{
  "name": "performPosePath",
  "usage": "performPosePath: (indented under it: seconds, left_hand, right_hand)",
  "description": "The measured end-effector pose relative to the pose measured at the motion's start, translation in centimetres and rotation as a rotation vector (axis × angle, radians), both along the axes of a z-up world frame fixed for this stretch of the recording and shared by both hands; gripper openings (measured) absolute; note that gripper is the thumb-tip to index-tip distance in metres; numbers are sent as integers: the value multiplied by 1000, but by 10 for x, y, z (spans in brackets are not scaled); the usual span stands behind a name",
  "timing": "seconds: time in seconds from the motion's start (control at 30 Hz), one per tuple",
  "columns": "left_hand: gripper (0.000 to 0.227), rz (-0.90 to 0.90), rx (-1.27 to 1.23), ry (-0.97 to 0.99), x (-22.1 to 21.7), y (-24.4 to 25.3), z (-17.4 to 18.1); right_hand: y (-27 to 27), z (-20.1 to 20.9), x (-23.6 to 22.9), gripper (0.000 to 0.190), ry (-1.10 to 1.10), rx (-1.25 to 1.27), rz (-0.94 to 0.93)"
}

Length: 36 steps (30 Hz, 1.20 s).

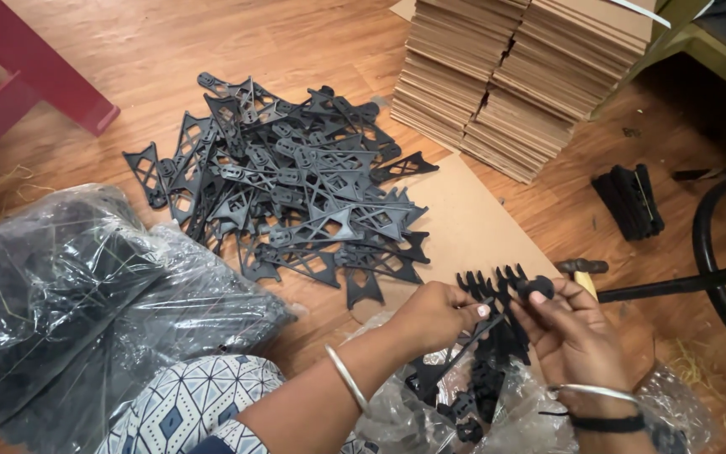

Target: Manually assemble black plastic lattice components and stack them.

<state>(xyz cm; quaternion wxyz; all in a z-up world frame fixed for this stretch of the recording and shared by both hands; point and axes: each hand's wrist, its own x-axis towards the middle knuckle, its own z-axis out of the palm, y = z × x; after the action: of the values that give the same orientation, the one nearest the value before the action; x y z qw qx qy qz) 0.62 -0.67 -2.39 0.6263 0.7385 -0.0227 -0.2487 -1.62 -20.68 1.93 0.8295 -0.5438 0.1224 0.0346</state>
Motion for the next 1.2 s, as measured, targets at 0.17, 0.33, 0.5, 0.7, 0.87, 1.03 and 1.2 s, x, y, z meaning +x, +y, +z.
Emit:
performPosePath:
  seconds: [0.17,0.33,0.5,0.7,0.87,1.03,1.2]
  left_hand:
    - [27,18,-123,17,1,-1,-4]
    - [25,24,-238,154,0,1,4]
    - [25,42,-325,233,-4,-5,-2]
    - [23,46,-333,302,-4,-1,10]
    - [21,128,-469,618,-5,-6,-3]
    - [17,211,-395,515,-3,-16,-30]
    - [20,239,-361,403,-14,-23,-24]
  right_hand:
    - [10,-10,0,32,42,-91,9]
    - [14,-17,0,34,129,-102,60]
    - [6,-24,2,34,201,-111,124]
    - [9,-10,3,34,263,-136,202]
    - [2,-32,2,31,233,-259,232]
    - [3,-43,-1,28,93,-441,264]
    - [36,-4,-13,22,88,-691,127]
